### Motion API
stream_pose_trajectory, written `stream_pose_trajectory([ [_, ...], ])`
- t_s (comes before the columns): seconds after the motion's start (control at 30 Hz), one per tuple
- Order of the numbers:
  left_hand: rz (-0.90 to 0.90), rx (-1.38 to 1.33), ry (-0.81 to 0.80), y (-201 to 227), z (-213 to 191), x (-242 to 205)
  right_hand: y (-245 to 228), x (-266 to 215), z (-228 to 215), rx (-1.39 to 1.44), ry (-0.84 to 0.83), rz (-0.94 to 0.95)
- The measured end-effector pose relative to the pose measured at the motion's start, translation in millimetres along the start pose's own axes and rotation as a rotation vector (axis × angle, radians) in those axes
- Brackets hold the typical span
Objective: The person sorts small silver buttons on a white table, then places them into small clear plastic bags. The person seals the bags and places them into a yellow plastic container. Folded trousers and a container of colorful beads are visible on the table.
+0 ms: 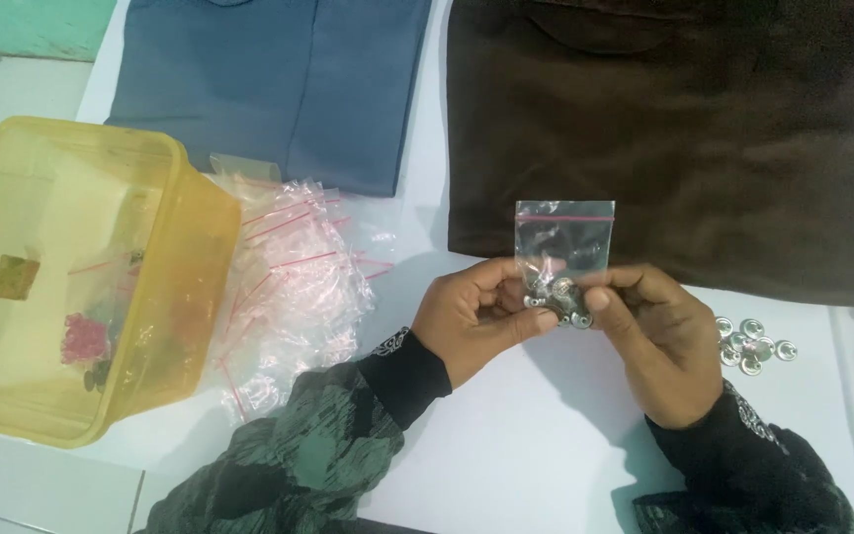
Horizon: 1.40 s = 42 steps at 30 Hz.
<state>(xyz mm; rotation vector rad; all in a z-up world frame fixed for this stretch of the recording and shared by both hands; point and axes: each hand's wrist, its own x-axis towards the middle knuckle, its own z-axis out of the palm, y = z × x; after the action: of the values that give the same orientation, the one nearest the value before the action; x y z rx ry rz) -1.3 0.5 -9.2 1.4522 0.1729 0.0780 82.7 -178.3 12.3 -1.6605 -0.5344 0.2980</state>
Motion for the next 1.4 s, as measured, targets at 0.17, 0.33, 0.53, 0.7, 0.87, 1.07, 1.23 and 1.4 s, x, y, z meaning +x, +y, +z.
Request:
stream_pose_trajectory([
  [0.17,0.016,-0.002,0.009,5,2,-1,10,1,0,-0.034,-0.009,0.015],
  [0.33,-0.001,0.062,0.043,9,3,-1,-1,-1,2,-0.031,-0.001,0.014],
  [0.53,-0.033,0.087,0.056,4,2,1,4,0,0,-0.034,-0.007,0.047],
  [0.7,-0.004,0.052,0.056,-2,-1,1,10,-2,-1,0.003,0.001,-0.012],
  [0.87,0.001,0.013,0.058,-1,-1,2,7,-2,0,0.033,-0.006,-0.021],
  [1.07,0.026,-0.007,0.068,-2,0,2,6,-2,0,0.026,-0.018,-0.061],
  [1.23,0.032,-0.002,0.071,2,0,1,4,-2,-1,0.036,-0.039,-0.078],
  [1.4,0.076,0.064,0.085,6,4,-1,13,-4,-3,0.007,-0.068,-0.115],
])
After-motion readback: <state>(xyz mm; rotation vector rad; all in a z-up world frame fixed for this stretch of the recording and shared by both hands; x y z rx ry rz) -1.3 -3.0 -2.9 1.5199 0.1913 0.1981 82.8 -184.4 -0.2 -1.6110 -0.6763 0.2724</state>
